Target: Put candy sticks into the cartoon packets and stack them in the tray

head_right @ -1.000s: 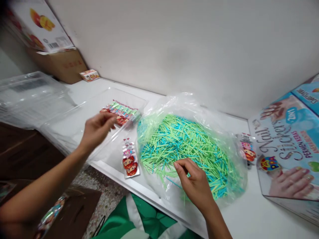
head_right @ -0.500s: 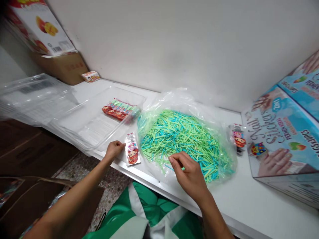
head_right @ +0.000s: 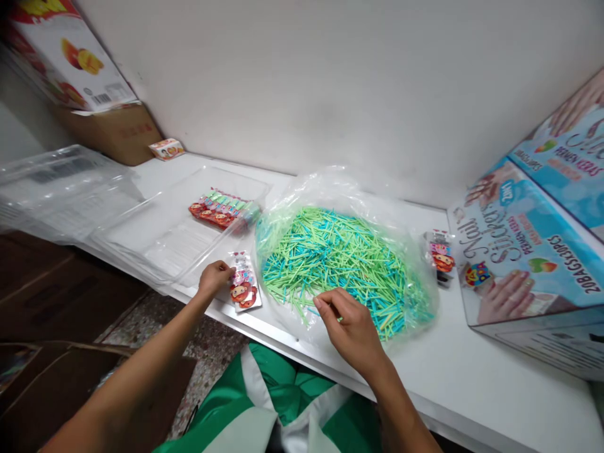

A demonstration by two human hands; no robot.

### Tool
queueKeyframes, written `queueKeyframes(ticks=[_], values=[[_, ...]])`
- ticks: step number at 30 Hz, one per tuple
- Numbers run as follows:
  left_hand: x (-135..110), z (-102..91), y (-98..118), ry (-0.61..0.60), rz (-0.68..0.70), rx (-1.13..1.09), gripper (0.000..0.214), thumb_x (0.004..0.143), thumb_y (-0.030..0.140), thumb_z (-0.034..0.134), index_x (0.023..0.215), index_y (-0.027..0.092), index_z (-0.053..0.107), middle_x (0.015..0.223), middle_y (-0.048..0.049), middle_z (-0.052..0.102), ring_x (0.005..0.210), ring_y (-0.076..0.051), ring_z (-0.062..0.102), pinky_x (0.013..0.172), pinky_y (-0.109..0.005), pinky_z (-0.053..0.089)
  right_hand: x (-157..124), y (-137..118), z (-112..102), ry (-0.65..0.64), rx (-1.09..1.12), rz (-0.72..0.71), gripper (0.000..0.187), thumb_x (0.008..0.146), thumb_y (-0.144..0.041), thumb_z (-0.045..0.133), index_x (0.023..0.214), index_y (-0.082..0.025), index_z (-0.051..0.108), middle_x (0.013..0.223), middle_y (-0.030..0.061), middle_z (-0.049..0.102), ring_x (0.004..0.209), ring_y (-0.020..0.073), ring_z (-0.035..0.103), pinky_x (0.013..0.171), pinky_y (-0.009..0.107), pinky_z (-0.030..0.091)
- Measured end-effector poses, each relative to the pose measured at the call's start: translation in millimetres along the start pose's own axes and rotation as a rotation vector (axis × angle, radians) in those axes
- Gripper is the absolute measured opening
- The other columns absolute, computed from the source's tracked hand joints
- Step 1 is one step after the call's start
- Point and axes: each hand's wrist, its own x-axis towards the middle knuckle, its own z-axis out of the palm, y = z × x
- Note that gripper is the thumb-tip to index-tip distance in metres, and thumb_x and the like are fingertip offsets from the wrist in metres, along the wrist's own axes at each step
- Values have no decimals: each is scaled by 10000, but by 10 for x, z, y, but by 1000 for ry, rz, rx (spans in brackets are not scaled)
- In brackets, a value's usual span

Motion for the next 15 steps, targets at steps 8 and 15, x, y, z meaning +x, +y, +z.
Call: queueKeyframes(ticks=[8, 15], values=[[-311, -124, 14, 197, 137, -74, 255, 794, 410, 473, 773, 200, 615, 776, -72, 662, 760, -233, 590, 626, -289, 363, -47, 28, 49, -38, 5, -1, 168, 914, -290, 473, 827, -208, 590, 778, 20, 600, 731, 146, 555, 676, 273, 405], [-1129, -379, 216, 33, 313, -610, 282, 795, 441, 542, 765, 164, 577, 694, -16, 622, 663, -137, 570, 631, -224, 431, -43, -63, 463, -74, 303, 248, 362, 832, -403, 574, 1138, -210, 552, 1044, 70, 623, 847, 164, 588, 752, 302, 469]])
